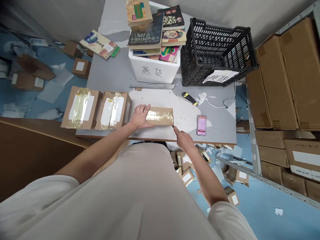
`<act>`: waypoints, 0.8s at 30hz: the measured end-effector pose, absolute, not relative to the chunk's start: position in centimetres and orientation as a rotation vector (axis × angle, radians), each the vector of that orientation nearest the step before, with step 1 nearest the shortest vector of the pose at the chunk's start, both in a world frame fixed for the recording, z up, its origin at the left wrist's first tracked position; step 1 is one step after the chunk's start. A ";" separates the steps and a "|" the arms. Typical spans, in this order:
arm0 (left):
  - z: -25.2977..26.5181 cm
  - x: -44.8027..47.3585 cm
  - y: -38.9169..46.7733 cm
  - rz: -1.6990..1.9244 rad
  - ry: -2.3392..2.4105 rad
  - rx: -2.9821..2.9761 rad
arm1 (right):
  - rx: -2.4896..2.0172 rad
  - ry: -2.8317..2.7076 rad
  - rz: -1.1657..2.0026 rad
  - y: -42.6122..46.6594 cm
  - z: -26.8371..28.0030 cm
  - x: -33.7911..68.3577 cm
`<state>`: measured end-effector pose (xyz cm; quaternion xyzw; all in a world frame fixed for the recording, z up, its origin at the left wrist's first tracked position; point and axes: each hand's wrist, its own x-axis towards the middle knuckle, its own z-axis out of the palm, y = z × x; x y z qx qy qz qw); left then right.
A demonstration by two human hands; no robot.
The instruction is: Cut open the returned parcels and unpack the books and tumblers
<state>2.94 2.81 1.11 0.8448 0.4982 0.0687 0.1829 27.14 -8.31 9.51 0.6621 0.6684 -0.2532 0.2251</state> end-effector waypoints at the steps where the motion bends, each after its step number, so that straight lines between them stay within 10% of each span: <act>1: 1.1 2.9 2.8 0.194 1.400 2.382 | 1.862 1.840 -0.701 -9.0 9.6 27.4; 18: 0.7 2.1 -0.1 0.235 1.177 2.584 | 2.602 1.492 -0.656 -8.0 -5.2 30.3; 24: 1.8 2.9 -1.4 0.244 1.278 2.588 | 2.765 1.808 -0.494 -6.4 -2.7 31.3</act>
